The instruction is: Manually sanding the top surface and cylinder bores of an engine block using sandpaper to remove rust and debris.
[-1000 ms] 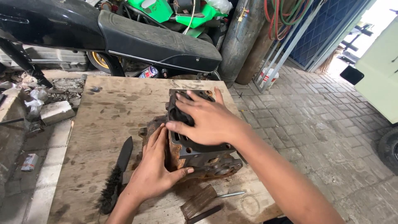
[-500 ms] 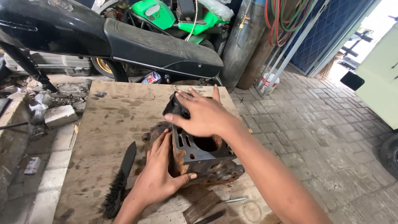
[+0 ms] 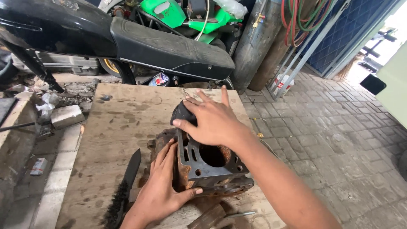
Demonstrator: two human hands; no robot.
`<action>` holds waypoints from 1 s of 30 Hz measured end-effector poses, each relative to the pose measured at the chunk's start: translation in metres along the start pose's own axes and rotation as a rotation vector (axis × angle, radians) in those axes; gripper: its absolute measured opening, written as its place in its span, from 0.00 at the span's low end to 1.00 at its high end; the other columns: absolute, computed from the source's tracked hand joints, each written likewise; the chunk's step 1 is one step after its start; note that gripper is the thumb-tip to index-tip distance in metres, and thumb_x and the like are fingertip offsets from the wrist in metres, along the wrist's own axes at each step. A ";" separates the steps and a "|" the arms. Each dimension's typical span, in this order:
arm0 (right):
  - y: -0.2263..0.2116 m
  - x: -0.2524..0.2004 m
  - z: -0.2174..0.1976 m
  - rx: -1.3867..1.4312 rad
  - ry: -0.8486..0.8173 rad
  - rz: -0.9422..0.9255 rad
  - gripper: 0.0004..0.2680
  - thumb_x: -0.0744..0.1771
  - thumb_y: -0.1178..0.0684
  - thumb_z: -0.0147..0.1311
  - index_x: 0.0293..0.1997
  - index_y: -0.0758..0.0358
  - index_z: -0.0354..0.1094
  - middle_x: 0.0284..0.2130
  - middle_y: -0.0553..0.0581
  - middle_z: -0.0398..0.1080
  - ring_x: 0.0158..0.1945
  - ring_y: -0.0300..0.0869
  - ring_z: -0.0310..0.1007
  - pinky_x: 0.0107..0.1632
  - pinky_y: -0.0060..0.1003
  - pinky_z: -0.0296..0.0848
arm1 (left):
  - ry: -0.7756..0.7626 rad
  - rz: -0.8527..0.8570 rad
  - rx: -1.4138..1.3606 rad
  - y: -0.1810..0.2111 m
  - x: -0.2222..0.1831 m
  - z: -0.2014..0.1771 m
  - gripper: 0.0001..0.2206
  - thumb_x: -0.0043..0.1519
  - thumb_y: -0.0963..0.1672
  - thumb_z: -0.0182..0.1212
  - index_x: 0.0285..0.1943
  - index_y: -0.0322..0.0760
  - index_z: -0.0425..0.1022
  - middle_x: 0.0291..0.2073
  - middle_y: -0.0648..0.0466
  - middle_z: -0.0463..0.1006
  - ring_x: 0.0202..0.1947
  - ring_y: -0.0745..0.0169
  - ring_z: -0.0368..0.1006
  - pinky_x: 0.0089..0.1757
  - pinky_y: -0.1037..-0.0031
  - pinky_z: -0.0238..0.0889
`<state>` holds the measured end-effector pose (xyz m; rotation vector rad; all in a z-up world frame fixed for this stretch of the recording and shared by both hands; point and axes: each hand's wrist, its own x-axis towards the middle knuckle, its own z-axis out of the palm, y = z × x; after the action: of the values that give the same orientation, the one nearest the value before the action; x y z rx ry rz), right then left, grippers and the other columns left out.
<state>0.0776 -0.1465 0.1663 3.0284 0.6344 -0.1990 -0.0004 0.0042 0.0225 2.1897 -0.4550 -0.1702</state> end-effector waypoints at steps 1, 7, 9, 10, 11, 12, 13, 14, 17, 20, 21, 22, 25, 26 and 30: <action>0.007 -0.001 0.012 0.001 -0.003 0.007 0.32 0.65 0.27 0.22 0.73 0.58 0.46 0.70 0.55 0.51 0.78 0.49 0.30 0.69 0.72 0.11 | -0.007 0.003 -0.002 0.001 0.000 0.000 0.58 0.54 0.62 0.70 0.82 0.39 0.28 0.81 0.49 0.31 0.80 0.50 0.25 0.67 0.47 0.36; 0.034 -0.038 0.042 0.201 0.243 -0.175 0.18 0.72 0.45 0.34 0.64 0.62 0.64 0.63 0.55 0.66 0.69 0.47 0.60 0.70 0.55 0.44 | -0.043 -0.065 0.017 -0.004 0.003 -0.001 0.60 0.53 0.63 0.70 0.82 0.44 0.27 0.81 0.52 0.31 0.80 0.47 0.27 0.67 0.44 0.39; 0.042 -0.052 0.044 0.337 0.253 -0.183 0.16 0.70 0.48 0.40 0.64 0.60 0.65 0.60 0.59 0.70 0.63 0.48 0.68 0.66 0.51 0.49 | -0.049 -0.047 0.004 -0.008 0.007 0.002 0.61 0.52 0.62 0.72 0.82 0.41 0.27 0.81 0.53 0.30 0.80 0.50 0.28 0.67 0.45 0.38; 0.042 -0.049 0.043 0.334 0.252 -0.179 0.16 0.70 0.48 0.40 0.64 0.60 0.65 0.60 0.59 0.70 0.63 0.48 0.68 0.66 0.51 0.49 | -0.051 -0.043 0.001 -0.005 0.009 0.001 0.61 0.52 0.62 0.72 0.82 0.41 0.27 0.81 0.53 0.30 0.80 0.50 0.28 0.67 0.45 0.38; 0.042 -0.047 0.044 0.362 0.294 -0.131 0.17 0.70 0.45 0.42 0.63 0.59 0.66 0.59 0.58 0.71 0.63 0.49 0.68 0.66 0.53 0.53 | -0.062 -0.074 0.009 -0.003 0.009 0.001 0.61 0.52 0.62 0.72 0.82 0.42 0.26 0.82 0.55 0.29 0.80 0.51 0.28 0.67 0.44 0.38; 0.042 -0.045 0.045 0.389 0.337 -0.083 0.18 0.69 0.41 0.44 0.62 0.57 0.67 0.58 0.56 0.72 0.63 0.51 0.69 0.66 0.55 0.57 | -0.073 -0.104 0.018 -0.001 0.008 0.000 0.61 0.52 0.63 0.72 0.82 0.42 0.26 0.82 0.56 0.28 0.80 0.51 0.28 0.68 0.43 0.37; 0.040 -0.039 0.040 0.394 0.337 -0.085 0.18 0.69 0.41 0.44 0.62 0.57 0.67 0.58 0.56 0.72 0.63 0.51 0.69 0.66 0.55 0.57 | -0.073 -0.108 0.021 -0.001 0.009 -0.001 0.61 0.52 0.63 0.72 0.82 0.42 0.26 0.82 0.56 0.28 0.80 0.51 0.28 0.68 0.43 0.37; 0.038 -0.033 0.036 0.405 0.434 -0.145 0.18 0.68 0.42 0.48 0.61 0.58 0.67 0.58 0.56 0.72 0.62 0.50 0.68 0.65 0.55 0.59 | -0.085 -0.136 0.017 -0.001 0.009 -0.002 0.61 0.51 0.63 0.71 0.82 0.44 0.25 0.82 0.58 0.27 0.80 0.52 0.28 0.68 0.44 0.38; 0.037 -0.007 0.036 0.402 0.402 -0.178 0.19 0.68 0.41 0.46 0.64 0.56 0.65 0.63 0.55 0.66 0.68 0.51 0.58 0.65 0.57 0.52 | -0.077 -0.137 0.023 -0.008 0.012 0.007 0.62 0.50 0.63 0.73 0.82 0.47 0.26 0.82 0.58 0.28 0.80 0.51 0.28 0.68 0.43 0.40; 0.041 0.010 0.034 0.454 0.245 -0.144 0.18 0.69 0.41 0.40 0.65 0.51 0.65 0.67 0.50 0.61 0.75 0.49 0.48 0.68 0.61 0.37 | -0.034 -0.137 0.053 -0.017 0.016 0.012 0.63 0.47 0.63 0.76 0.82 0.48 0.29 0.82 0.58 0.30 0.80 0.50 0.30 0.67 0.42 0.42; 0.043 0.012 0.032 0.520 0.214 -0.126 0.16 0.69 0.44 0.41 0.62 0.50 0.69 0.66 0.46 0.63 0.75 0.45 0.47 0.70 0.62 0.33 | -0.021 -0.163 0.072 -0.020 0.016 0.014 0.63 0.45 0.63 0.77 0.82 0.49 0.32 0.82 0.60 0.32 0.80 0.52 0.31 0.67 0.43 0.43; 0.046 0.016 0.038 0.520 0.215 -0.121 0.16 0.69 0.44 0.41 0.62 0.50 0.69 0.66 0.46 0.63 0.75 0.45 0.47 0.70 0.62 0.33 | -0.025 -0.159 0.072 -0.023 0.017 0.017 0.63 0.45 0.63 0.77 0.82 0.49 0.32 0.82 0.60 0.32 0.80 0.52 0.31 0.67 0.43 0.43; 0.053 0.023 0.052 0.450 0.448 -0.234 0.11 0.69 0.49 0.48 0.52 0.54 0.76 0.55 0.50 0.74 0.65 0.47 0.67 0.69 0.57 0.47 | 0.015 -0.133 0.103 -0.031 0.019 0.023 0.67 0.43 0.62 0.81 0.82 0.45 0.29 0.82 0.57 0.32 0.80 0.51 0.30 0.66 0.45 0.44; 0.052 0.025 0.052 0.397 0.505 -0.221 0.08 0.68 0.50 0.50 0.48 0.54 0.76 0.49 0.49 0.78 0.59 0.46 0.72 0.69 0.57 0.48 | 0.039 -0.099 0.095 -0.032 0.018 0.024 0.67 0.43 0.61 0.81 0.82 0.44 0.29 0.82 0.55 0.33 0.80 0.49 0.31 0.66 0.44 0.44; 0.049 0.022 0.036 0.915 0.515 0.003 0.09 0.71 0.60 0.40 0.45 0.64 0.71 0.34 0.58 0.74 0.21 0.34 0.62 0.24 0.26 0.66 | 0.002 -0.184 0.082 -0.023 0.015 0.015 0.68 0.43 0.61 0.84 0.82 0.45 0.29 0.82 0.57 0.32 0.80 0.53 0.32 0.68 0.48 0.42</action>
<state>0.1134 -0.1852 0.1285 4.0109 0.7032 0.4383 0.0152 -0.0003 -0.0043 2.3118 -0.2632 -0.2533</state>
